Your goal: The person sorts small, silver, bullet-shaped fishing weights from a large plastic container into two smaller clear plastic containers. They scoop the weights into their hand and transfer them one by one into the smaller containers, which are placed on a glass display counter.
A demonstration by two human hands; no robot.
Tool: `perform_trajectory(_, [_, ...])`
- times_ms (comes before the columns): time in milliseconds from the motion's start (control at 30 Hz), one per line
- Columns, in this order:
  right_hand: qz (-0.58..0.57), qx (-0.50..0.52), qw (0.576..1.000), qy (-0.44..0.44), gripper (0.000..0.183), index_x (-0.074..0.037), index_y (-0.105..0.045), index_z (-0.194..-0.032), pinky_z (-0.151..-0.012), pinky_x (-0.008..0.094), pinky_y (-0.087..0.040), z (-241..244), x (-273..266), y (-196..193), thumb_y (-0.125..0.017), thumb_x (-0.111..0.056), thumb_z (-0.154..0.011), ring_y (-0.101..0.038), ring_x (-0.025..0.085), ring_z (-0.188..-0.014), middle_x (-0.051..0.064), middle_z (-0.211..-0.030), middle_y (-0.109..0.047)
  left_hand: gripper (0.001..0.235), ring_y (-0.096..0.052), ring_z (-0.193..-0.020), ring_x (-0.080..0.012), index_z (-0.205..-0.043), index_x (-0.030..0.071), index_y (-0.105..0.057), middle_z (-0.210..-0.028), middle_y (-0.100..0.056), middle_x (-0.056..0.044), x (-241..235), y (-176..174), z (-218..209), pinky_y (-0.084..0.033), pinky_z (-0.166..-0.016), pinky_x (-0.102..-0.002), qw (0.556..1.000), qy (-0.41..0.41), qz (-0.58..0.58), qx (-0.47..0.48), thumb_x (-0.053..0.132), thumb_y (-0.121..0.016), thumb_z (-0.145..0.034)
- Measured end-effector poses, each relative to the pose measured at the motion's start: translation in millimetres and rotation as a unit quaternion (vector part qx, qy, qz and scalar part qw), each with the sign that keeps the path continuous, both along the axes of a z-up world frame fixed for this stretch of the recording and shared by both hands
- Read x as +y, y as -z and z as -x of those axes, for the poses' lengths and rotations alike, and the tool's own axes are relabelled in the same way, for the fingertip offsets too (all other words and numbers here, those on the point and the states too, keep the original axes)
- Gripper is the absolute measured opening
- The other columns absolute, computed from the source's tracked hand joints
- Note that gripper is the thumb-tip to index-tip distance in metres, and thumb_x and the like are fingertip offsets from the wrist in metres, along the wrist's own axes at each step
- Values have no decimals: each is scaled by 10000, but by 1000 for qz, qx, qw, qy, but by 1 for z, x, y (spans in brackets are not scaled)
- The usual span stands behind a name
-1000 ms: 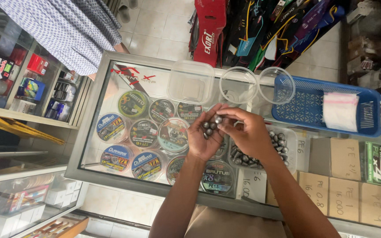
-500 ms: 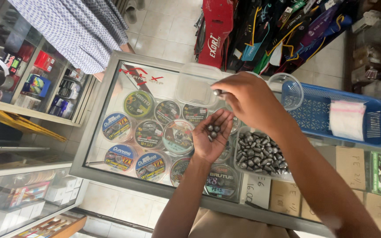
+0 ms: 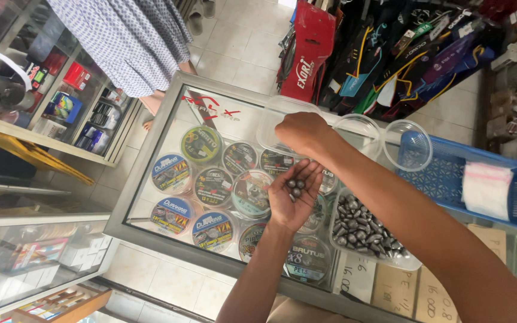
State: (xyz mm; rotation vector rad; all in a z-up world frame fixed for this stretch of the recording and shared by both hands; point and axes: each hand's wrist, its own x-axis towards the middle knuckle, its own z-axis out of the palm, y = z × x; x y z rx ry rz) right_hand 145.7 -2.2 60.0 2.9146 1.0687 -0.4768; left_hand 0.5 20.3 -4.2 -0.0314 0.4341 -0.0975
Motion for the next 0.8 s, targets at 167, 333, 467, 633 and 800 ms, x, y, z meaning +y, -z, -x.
perform_trajectory(167, [36,16,998,-41,110,-37,-699,-738,-621,478,-533,-5,4,2,-601,-73,-702,-662,356,-714,151,-751,-685,363,-646,-1018,-346,-1076,-42,-661,-1047,-669,-230,0,-1,-1,-527,-932,-458,1000,-9,4,9,190,-526,-832])
perform_trajectory(333, [7,30,999,-34,116,-15,-705,-798,-669,513,-543,11,-8,-39,-614,-70,-752,-660,395,-746,188,-774,-676,344,-652,-1005,-341,-1043,-47,-668,-1020,-680,-220,1,-7,-1,-535,-929,-452,1000,0,0,9,195,-530,-842])
perform_trajectory(467, [-12,48,999,-23,89,-74,-677,-823,-714,504,-542,47,-22,-102,-605,-126,-813,-661,411,-795,192,-798,-658,348,-657,-981,-360,-973,-59,-672,-989,-680,-234,-1,-4,-1,-526,-939,-474,1000,4,-4,15,227,-528,-838])
perform_trajectory(633, [-72,135,988,-5,102,-68,-685,-849,-707,473,-571,92,-48,-126,-587,-92,-859,-695,358,-770,169,-756,-688,321,-674,-875,-363,-877,-26,-689,-840,-684,-204,-1,3,-2,-566,-877,-500,999,9,25,18,259,-542,-857])
perform_trajectory(800, [-118,68,991,17,280,-55,-653,-1057,-716,499,-555,118,-72,-75,-591,-79,-785,-652,377,-902,151,-996,-666,514,-661,-752,-216,-1165,-81,-602,-770,-656,-126,1,-64,8,-592,-864,-401,998,19,-54,-21,334,-474,-888])
